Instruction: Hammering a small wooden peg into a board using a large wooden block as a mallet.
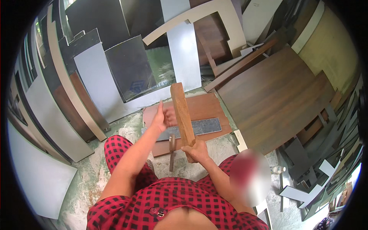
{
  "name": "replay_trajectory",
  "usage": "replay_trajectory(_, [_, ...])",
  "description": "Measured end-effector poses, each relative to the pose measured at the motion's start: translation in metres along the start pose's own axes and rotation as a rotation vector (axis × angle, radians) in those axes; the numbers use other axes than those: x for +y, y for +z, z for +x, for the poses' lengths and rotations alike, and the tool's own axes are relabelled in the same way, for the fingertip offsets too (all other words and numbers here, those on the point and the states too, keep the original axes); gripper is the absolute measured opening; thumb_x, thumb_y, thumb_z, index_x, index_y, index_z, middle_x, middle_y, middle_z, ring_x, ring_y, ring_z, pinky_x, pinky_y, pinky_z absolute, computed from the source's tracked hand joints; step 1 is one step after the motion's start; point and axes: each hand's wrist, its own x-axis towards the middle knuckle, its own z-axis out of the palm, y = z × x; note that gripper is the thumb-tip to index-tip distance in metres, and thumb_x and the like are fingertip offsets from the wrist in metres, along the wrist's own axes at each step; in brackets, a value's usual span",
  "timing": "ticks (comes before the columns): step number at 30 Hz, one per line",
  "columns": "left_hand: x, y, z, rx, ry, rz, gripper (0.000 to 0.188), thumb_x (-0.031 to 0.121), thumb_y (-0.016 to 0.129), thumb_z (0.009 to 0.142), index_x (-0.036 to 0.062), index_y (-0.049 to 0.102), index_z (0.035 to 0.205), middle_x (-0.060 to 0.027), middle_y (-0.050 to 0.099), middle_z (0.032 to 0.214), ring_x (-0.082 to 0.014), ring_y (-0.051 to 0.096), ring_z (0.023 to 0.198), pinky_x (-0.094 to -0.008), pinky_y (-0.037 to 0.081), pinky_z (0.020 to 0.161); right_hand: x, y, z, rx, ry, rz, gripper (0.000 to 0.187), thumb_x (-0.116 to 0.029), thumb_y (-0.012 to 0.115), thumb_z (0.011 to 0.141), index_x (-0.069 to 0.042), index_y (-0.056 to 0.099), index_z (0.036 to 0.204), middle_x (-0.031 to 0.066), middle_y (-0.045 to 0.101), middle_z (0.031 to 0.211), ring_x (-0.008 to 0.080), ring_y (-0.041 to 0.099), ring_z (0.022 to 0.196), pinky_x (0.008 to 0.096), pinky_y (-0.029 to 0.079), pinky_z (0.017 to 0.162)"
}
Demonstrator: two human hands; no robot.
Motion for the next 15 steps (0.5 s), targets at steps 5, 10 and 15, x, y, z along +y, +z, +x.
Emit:
replay_trajectory(5, [0.054, 0.048, -0.032, -0.118, 0.115, 0.450, 0.063, 0.060, 0.054, 0.078, 0.0132, 0.044, 0.118, -0.0052, 0.055, 0.099, -0.0198, 0.058, 0.085, -0.0419, 0.052, 0.070, -0.010, -0.004, 0.001, -0.037, 0.049, -0.216, 0.059, -0.033, 0.068, 0.061, 0.000, 0.052, 0.107, 0.0235, 0.062, 0.081, 0.0393, 0.061, 0.080, 0.0454, 0.048, 0.072])
replay_trajectory(10, [0.061, 0.026, -0.037, 0.088, 0.299, 0.303, 0.050, 0.040, 0.070, 0.073, 0.0148, 0.048, 0.111, -0.0002, 0.052, 0.095, -0.0158, 0.055, 0.086, -0.0366, 0.048, 0.073, -0.014, 0.006, -0.001, -0.026, -0.070, -0.312, 0.060, -0.029, 0.066, 0.061, 0.001, 0.047, 0.109, 0.0237, 0.061, 0.087, 0.0386, 0.060, 0.083, 0.0470, 0.048, 0.072])
replay_trajectory(15, [0.052, 0.038, -0.039, 0.132, 0.471, 0.289, 0.045, 0.034, 0.072, 0.072, 0.0153, 0.051, 0.107, 0.0015, 0.052, 0.095, -0.0131, 0.052, 0.089, -0.0313, 0.044, 0.077, -0.005, 0.007, 0.001, -0.078, -0.103, -0.323, 0.054, -0.027, 0.065, 0.062, -0.002, 0.045, 0.105, 0.0222, 0.059, 0.093, 0.0402, 0.059, 0.085, 0.0478, 0.047, 0.076])
